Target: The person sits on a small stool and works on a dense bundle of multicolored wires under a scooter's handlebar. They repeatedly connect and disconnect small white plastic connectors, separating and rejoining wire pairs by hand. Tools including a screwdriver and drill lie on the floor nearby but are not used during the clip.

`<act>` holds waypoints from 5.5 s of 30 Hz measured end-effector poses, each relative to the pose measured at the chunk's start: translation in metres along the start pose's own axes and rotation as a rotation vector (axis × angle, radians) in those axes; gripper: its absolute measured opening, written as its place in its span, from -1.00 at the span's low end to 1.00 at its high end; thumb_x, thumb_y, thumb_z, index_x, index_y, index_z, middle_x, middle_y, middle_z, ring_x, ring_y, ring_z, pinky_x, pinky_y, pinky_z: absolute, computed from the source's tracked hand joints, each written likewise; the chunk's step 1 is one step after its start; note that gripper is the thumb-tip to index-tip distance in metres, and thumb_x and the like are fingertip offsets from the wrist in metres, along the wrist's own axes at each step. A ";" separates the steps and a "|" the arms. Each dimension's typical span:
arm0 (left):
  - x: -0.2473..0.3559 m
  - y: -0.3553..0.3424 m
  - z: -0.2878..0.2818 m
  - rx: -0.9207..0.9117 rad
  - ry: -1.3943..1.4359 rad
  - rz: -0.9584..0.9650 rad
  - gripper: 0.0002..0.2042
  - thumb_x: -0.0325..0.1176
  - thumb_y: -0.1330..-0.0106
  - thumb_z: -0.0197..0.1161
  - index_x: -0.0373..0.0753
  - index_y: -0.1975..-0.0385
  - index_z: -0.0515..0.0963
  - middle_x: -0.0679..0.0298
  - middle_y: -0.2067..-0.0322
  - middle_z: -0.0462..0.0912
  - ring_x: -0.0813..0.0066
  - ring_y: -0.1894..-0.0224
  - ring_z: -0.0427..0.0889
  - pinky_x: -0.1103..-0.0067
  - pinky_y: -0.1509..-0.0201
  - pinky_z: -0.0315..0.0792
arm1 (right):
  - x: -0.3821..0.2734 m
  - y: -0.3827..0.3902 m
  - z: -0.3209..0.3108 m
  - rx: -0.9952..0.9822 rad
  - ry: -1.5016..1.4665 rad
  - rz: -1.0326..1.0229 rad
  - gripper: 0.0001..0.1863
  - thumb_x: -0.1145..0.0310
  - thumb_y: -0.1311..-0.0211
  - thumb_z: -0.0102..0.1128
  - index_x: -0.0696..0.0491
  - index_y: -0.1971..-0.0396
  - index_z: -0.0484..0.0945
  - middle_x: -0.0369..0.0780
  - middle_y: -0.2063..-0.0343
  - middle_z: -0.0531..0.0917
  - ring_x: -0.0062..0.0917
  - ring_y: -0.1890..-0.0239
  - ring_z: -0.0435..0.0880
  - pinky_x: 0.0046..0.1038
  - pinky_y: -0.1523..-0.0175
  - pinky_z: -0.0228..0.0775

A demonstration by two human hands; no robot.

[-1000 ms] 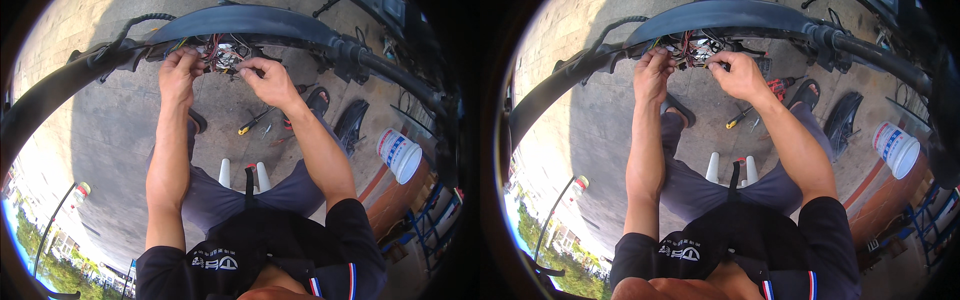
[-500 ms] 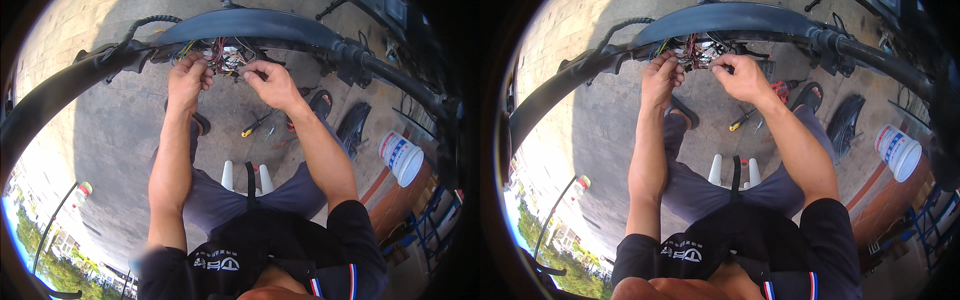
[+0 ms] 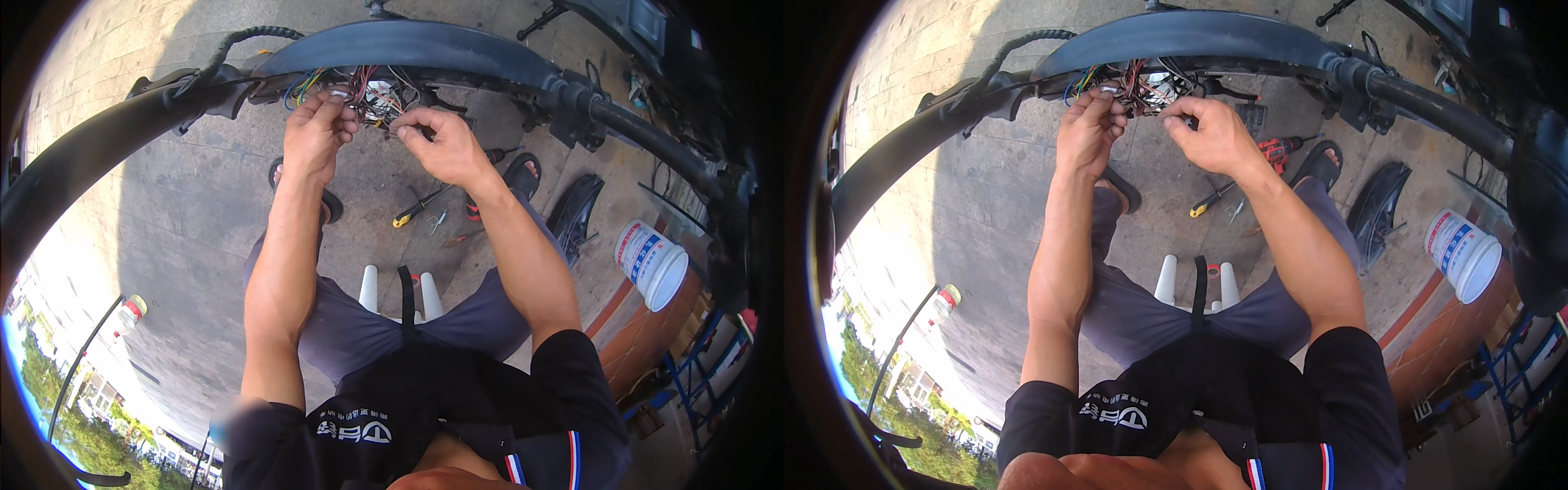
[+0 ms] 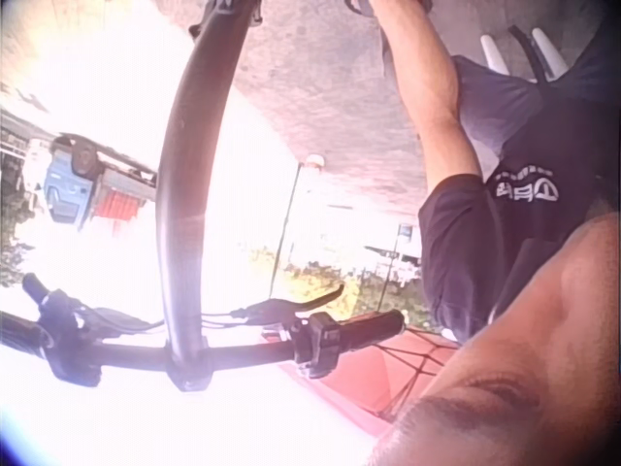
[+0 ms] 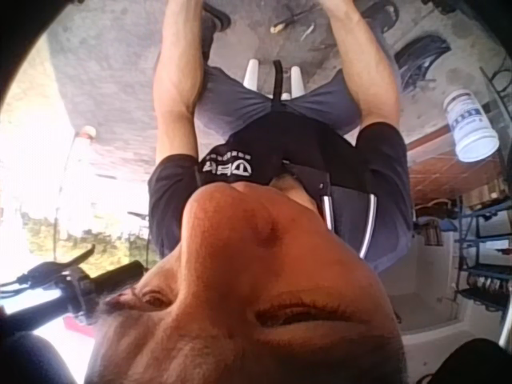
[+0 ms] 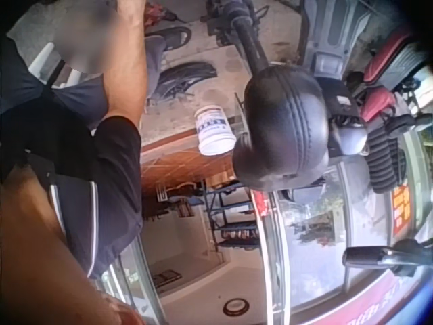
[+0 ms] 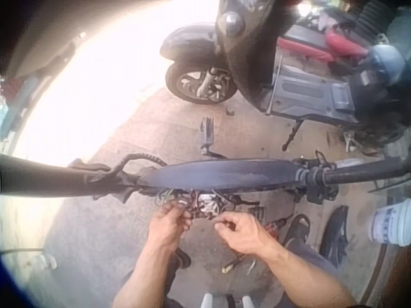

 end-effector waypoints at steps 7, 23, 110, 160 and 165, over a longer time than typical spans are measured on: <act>0.006 0.002 -0.004 -0.007 0.035 0.030 -0.87 -0.41 -0.32 0.13 -0.27 0.19 0.49 0.30 0.47 0.58 0.54 0.49 0.55 0.67 0.45 0.40 | 0.001 -0.001 -0.001 0.065 -0.024 -0.033 -0.77 0.35 -0.16 0.13 0.13 0.25 0.63 -0.16 0.46 0.66 -0.56 0.42 0.59 -0.50 0.25 0.42; 0.016 0.018 -0.009 0.159 0.008 0.278 -0.84 -0.49 -0.32 0.08 -0.39 0.15 0.45 0.20 0.36 0.58 0.43 0.42 0.61 0.63 0.42 0.43 | -0.007 -0.004 0.017 0.000 -0.017 -0.036 -0.77 0.40 -0.20 0.12 0.14 0.17 0.60 -0.21 0.34 0.68 -0.66 0.31 0.58 -0.55 0.20 0.43; -0.007 0.028 0.006 0.024 0.092 0.271 -0.53 -0.58 -0.23 0.11 -0.37 -0.17 0.24 0.27 0.40 0.55 0.59 0.48 0.53 0.69 0.43 0.36 | -0.010 0.004 0.024 0.022 -0.023 -0.128 -0.74 0.36 -0.17 0.14 0.17 0.19 0.59 -0.27 0.59 0.58 -0.75 0.55 0.43 -0.58 0.43 0.33; 0.004 0.016 -0.003 -0.157 0.388 0.241 -0.66 -0.63 -0.22 -0.06 -0.42 -0.02 0.26 0.15 0.33 0.45 0.43 0.33 0.45 0.57 0.24 0.38 | -0.009 0.004 0.024 0.048 0.047 -0.163 -0.71 0.32 -0.16 0.14 0.16 0.17 0.59 -0.32 0.69 0.50 -0.74 0.65 0.41 -0.59 0.52 0.28; -0.005 0.012 -0.016 -0.007 0.342 0.157 -0.73 -0.61 -0.22 -0.05 -0.41 0.07 0.31 0.18 0.36 0.45 0.43 0.35 0.44 0.54 0.26 0.37 | -0.009 0.004 0.027 0.027 0.048 -0.131 -0.71 0.32 -0.17 0.13 0.17 0.18 0.59 -0.35 0.71 0.47 -0.77 0.67 0.39 -0.60 0.55 0.25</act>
Point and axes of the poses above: each hand's wrist, its own y-axis away from the middle knuckle, its own z-axis out of the palm, x = y × z, the point moved 8 cm from there along -y, towards the middle knuckle
